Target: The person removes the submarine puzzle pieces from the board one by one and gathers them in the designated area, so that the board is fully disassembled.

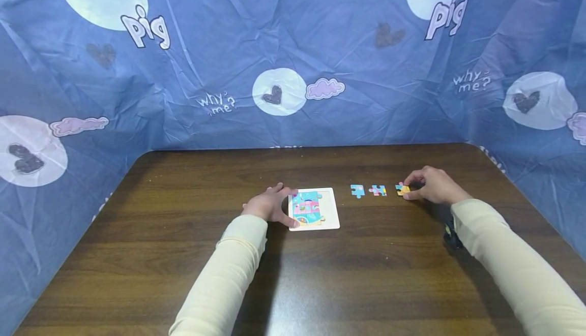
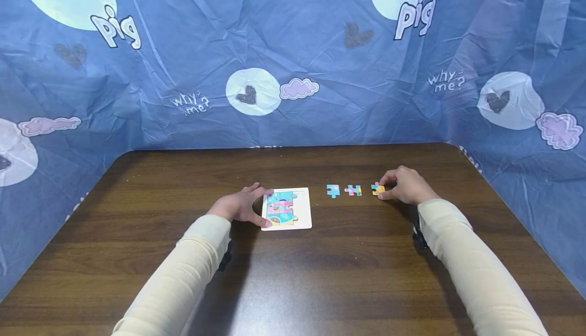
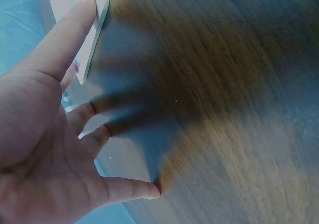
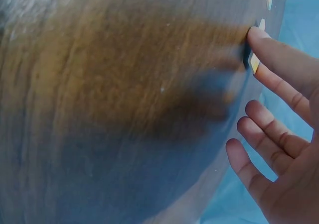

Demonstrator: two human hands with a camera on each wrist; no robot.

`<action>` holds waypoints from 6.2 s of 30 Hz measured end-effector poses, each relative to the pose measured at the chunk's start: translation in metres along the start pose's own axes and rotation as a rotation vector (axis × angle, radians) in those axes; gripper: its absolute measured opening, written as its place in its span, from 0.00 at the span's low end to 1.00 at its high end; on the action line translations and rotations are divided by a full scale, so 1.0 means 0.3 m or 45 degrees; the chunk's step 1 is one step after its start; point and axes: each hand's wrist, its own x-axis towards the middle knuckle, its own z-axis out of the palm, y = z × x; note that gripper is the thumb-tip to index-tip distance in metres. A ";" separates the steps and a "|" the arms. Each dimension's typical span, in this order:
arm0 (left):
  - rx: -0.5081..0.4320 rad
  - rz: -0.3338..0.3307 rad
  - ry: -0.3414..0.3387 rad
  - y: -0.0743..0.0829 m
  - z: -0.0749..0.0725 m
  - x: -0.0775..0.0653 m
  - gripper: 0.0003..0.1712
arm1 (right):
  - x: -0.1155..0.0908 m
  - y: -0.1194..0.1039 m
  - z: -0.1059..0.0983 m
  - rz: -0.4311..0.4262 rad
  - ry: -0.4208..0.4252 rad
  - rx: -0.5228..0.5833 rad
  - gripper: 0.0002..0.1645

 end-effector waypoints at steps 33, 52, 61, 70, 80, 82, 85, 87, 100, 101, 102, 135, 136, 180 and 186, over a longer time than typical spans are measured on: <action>0.002 -0.006 -0.017 -0.001 -0.001 0.003 0.53 | 0.005 0.010 0.003 -0.047 -0.026 -0.043 0.18; 0.001 0.004 -0.002 -0.004 0.004 0.011 0.53 | 0.014 0.002 0.003 -0.055 -0.064 -0.055 0.19; 0.010 0.007 0.001 -0.002 0.000 0.007 0.52 | 0.013 -0.002 0.004 -0.054 -0.074 -0.038 0.20; 0.002 0.032 0.021 -0.008 -0.001 0.002 0.52 | 0.010 -0.005 -0.002 -0.057 -0.066 -0.040 0.21; -0.012 0.072 0.039 -0.017 -0.002 0.001 0.52 | 0.001 -0.010 -0.009 -0.011 -0.057 -0.018 0.22; -0.013 0.074 0.040 -0.019 -0.002 0.000 0.52 | -0.001 -0.019 -0.011 -0.024 -0.046 -0.003 0.22; -0.012 0.071 0.038 -0.020 -0.002 -0.001 0.52 | -0.005 -0.043 -0.014 -0.054 -0.012 0.037 0.22; -0.011 0.066 0.035 -0.019 -0.003 -0.003 0.52 | -0.005 -0.062 -0.013 -0.070 0.012 0.072 0.22; -0.008 0.040 0.017 -0.009 -0.008 0.002 0.52 | 0.028 -0.216 0.014 -0.127 0.119 0.255 0.22; -0.007 0.043 0.021 -0.009 -0.008 0.002 0.52 | 0.030 -0.230 0.017 -0.129 0.120 0.261 0.22; -0.006 0.045 0.022 -0.009 -0.009 0.002 0.52 | 0.032 -0.244 0.020 -0.127 0.118 0.272 0.22; -0.027 0.036 0.028 -0.014 -0.007 -0.006 0.51 | 0.124 -0.552 0.192 -0.027 -0.033 0.262 0.21; -0.026 0.037 0.029 -0.015 -0.006 -0.006 0.51 | 0.126 -0.557 0.197 -0.023 -0.033 0.240 0.21; 0.053 0.022 -0.008 -0.014 -0.005 0.000 0.51 | 0.131 -0.647 0.265 -0.009 0.038 -0.154 0.25; 0.054 0.024 -0.003 -0.014 -0.005 -0.004 0.51 | 0.132 -0.644 0.270 -0.017 0.044 -0.130 0.24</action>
